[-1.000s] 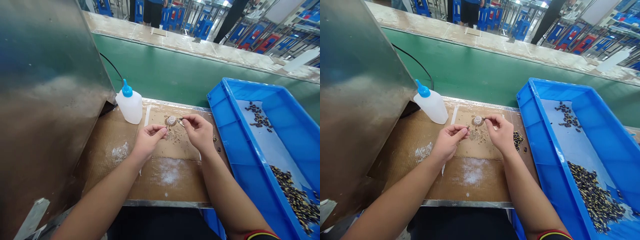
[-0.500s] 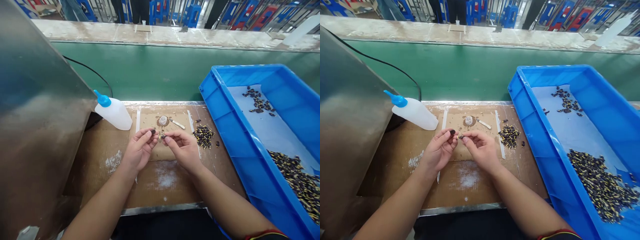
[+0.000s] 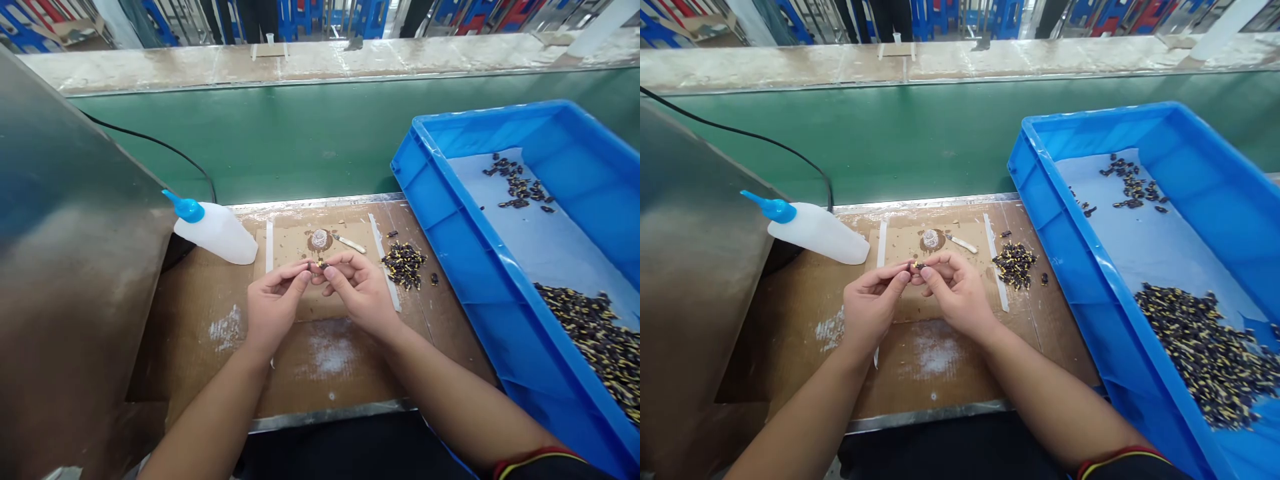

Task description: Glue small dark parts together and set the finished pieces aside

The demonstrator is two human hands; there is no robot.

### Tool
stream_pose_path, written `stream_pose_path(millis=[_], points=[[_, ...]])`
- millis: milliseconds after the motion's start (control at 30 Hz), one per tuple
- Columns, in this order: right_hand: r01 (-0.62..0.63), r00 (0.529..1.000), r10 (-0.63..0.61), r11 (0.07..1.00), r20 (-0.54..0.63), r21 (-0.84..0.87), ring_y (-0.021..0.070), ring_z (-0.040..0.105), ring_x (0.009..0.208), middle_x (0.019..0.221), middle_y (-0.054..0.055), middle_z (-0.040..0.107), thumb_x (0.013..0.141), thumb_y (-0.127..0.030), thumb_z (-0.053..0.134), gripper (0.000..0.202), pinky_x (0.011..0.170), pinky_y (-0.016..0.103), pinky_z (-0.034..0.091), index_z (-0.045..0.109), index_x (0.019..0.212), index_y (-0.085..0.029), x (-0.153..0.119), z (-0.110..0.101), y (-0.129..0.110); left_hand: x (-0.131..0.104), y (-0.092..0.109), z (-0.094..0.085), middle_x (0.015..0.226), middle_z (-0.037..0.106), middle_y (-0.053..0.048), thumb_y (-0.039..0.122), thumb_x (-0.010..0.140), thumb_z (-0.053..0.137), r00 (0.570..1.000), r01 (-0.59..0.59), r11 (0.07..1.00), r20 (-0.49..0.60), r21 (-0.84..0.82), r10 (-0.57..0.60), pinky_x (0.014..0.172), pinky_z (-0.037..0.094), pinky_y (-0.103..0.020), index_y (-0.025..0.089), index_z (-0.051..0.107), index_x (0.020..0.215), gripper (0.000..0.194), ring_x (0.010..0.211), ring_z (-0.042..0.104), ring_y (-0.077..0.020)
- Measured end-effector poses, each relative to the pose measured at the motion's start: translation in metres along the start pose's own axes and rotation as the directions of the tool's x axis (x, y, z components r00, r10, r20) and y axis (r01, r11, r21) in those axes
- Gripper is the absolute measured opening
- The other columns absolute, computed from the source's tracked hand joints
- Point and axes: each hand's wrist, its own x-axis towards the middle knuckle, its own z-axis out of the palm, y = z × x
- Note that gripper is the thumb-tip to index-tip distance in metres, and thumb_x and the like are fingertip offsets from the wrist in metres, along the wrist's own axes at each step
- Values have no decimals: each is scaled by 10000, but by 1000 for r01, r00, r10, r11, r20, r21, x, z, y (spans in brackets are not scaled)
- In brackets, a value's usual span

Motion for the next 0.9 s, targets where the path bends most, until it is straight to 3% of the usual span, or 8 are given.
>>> stream_pose_path(millis=[133,200,333,400,633,900], points=[[38,999,-38,999,27,-12,191,779,895,970,69,788,960,-408,765,241,693,253,654,659,1039,-206,-2,0,2,4,-2,-1,1041,796,-101,330,801,883,1000,24,999,-7,-25,-24,961,612,-349,199,833,918,182,989,756,-235],[57,998,-57,998,35,-17,192,779,892,963,65,787,968,-389,757,214,693,260,658,675,1046,-207,-2,1,2,5,-3,-2,1009,799,-95,325,785,898,995,95,987,13,-127,-94,941,615,-338,199,829,909,190,962,756,-221],[144,988,-148,985,-35,-93,185,773,846,942,52,787,959,-347,771,157,736,296,674,726,1031,-215,-3,2,2,8,0,-2,932,797,-84,339,689,964,947,320,859,111,-400,-302,851,608,-245,185,815,831,257,854,740,-153],[184,977,-195,974,-81,-136,193,774,855,946,48,789,944,-324,787,133,768,321,682,749,1022,-222,-4,2,2,9,3,-3,924,794,-76,329,632,994,926,374,805,129,-461,-356,815,594,-201,179,805,784,285,822,724,-123],[287,948,-310,931,-72,-227,215,766,947,1084,33,790,946,-249,780,155,890,423,687,798,1095,-288,-8,1,8,7,9,0,909,783,-65,309,633,992,916,398,776,165,-490,-365,797,577,-170,175,803,773,271,791,695,-94],[294,948,-315,924,-52,-245,234,766,985,1090,27,792,938,-265,785,146,896,451,695,807,1078,-301,-8,1,8,1,9,2,850,772,-46,345,617,1002,920,388,784,151,-484,-362,805,578,-179,187,804,752,287,773,687,-93]])
